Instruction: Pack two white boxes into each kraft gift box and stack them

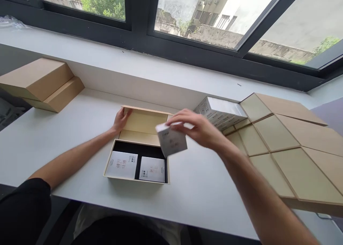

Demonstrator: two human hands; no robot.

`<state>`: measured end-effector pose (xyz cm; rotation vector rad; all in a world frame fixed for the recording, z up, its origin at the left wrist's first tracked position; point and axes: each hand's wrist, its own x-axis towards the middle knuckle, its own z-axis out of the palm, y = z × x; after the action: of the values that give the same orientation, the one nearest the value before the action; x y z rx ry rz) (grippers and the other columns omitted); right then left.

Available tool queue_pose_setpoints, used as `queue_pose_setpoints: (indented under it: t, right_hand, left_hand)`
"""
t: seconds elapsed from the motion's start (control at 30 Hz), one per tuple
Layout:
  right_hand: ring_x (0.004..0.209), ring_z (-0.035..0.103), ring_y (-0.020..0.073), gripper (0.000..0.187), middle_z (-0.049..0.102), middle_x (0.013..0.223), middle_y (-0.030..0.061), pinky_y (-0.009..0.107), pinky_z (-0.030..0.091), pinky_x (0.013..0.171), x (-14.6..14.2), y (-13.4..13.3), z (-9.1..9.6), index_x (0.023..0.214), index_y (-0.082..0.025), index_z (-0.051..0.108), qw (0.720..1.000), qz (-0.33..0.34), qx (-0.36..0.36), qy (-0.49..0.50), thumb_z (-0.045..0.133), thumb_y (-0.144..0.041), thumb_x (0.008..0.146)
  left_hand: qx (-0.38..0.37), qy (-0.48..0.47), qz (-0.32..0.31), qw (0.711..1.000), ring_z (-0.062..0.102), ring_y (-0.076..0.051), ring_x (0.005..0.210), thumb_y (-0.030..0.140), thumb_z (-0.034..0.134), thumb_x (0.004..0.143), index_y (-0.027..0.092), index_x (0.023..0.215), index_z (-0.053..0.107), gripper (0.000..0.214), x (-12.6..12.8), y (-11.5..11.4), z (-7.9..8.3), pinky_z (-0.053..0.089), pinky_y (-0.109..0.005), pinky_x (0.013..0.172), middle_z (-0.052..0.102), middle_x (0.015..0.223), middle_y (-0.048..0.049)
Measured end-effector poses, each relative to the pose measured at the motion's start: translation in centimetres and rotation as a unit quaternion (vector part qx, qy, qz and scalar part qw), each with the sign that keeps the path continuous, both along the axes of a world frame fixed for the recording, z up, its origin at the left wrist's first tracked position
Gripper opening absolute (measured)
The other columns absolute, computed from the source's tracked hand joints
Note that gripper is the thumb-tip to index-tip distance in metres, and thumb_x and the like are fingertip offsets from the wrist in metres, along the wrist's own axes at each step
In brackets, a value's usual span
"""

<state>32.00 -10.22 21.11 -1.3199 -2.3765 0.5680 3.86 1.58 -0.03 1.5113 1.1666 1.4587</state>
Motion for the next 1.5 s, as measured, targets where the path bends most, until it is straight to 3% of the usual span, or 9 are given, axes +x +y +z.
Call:
queue_pose_setpoints:
  t: [0.1,0.2,0.4,0.83,1.03,1.17,1.23,1.33,1.5]
  right_hand:
    - [0.098,0.061,0.0191,0.026,0.069,0.104,0.0048,0.031,0.051,0.081,-5.2,-1.3,-2.0,0.098,-0.03,0.077,0.972,0.204,-0.064,-0.099,0.051,-0.031,0.098]
    - [0.098,0.062,0.018,0.022,0.069,0.108,0.0044,0.03,0.051,0.084,-7.9,-2.4,-5.9,0.097,-0.025,0.076,0.95,0.266,-0.064,-0.153,0.054,-0.019,0.096]
    - [0.111,0.062,0.0262,0.02,0.058,0.133,0.0165,0.039,0.053,0.088,-6.9,-5.2,-10.8,0.109,-0.016,0.067,0.97,0.145,0.043,-0.193,0.053,-0.019,0.096]
    - [0.09,0.067,0.0246,0.039,0.069,0.105,0.011,0.039,0.054,0.077,-7.5,-7.3,-12.1,0.122,-0.02,0.063,0.979,0.067,0.029,-0.192,0.043,-0.045,0.1]
    - [0.104,0.066,0.0224,0.025,0.068,0.115,0.01,0.036,0.054,0.088,-4.3,-9.0,-13.3,0.117,-0.022,0.063,0.98,-0.04,0.185,0.066,0.046,-0.032,0.1]
    - [0.091,0.065,0.0212,0.019,0.068,0.097,0.0065,0.036,0.052,0.085,0.8,-11.2,-14.9,0.1,-0.022,0.064,0.915,-0.269,0.196,0.229,0.05,-0.034,0.098]
    - [0.088,0.064,0.0218,0.024,0.067,0.096,0.0075,0.036,0.051,0.084,2.8,-11.6,-15.7,0.097,-0.021,0.065,0.887,-0.349,0.155,0.259,0.052,-0.041,0.096]
    - [0.085,0.062,0.0222,0.029,0.067,0.097,0.0082,0.037,0.051,0.082,4.2,-11.3,-16.4,0.096,-0.02,0.066,0.868,-0.392,0.114,0.281,0.055,-0.046,0.091]
    - [0.082,0.063,0.0209,0.03,0.069,0.092,0.0058,0.034,0.052,0.081,4.3,-10.4,-17.2,0.09,-0.022,0.068,0.888,-0.372,0.061,0.265,0.057,-0.049,0.088]
  left_hand:
    - [0.007,0.0,0.001,1.0,0.061,-0.019,0.082,0.051,0.056,0.09,0.019,0.091,0.06,0.032,0.0,0.0,0.0,0.048,-0.029,0.075,0.067,0.089,-0.0052]
    - [0.011,-0.001,-0.002,1.0,0.06,-0.018,0.081,0.05,0.055,0.091,0.019,0.09,0.059,0.032,0.0,0.0,-0.1,0.048,-0.029,0.074,0.067,0.088,-0.0046]
    - [0.02,-0.005,-0.005,1.0,0.059,-0.018,0.08,0.051,0.055,0.092,0.019,0.092,0.059,0.032,0.1,0.2,0.1,0.047,-0.029,0.073,0.066,0.086,-0.0044]
    - [0.03,-0.009,0.023,0.999,0.056,-0.016,0.079,0.051,0.054,0.093,0.019,0.086,0.055,0.033,0.3,0.0,0.5,0.046,-0.029,0.075,0.059,0.079,-0.0021]
    - [-0.026,-0.02,-0.088,0.996,0.062,-0.021,0.086,0.056,0.044,0.093,0.017,0.089,0.06,0.043,-2.8,-2.1,4.4,0.049,-0.034,0.081,0.068,0.091,-0.0076]
    - [0.017,0.074,-0.35,0.934,0.066,-0.027,0.103,0.059,0.01,0.098,0.016,0.084,0.07,0.075,-6.9,-8.8,9.1,0.047,-0.043,0.098,0.074,0.104,-0.0125]
    - [0.03,0.185,-0.418,0.889,0.066,-0.026,0.107,0.057,0.018,0.1,0.018,0.087,0.072,0.068,-7.4,-12.7,11.0,0.048,-0.04,0.1,0.074,0.109,-0.0113]
    - [0.103,0.378,-0.416,0.821,0.048,-0.03,0.136,0.058,0.05,0.092,0.023,0.119,0.068,0.047,-5.8,-17.0,11.9,0.034,-0.045,0.115,0.06,0.139,-0.0108]
    - [0.133,0.546,-0.351,0.749,0.012,-0.049,0.15,0.058,0.079,0.066,0.029,0.155,0.031,0.106,-3.0,-17.2,10.2,0.012,-0.068,0.117,0.017,0.165,-0.0173]
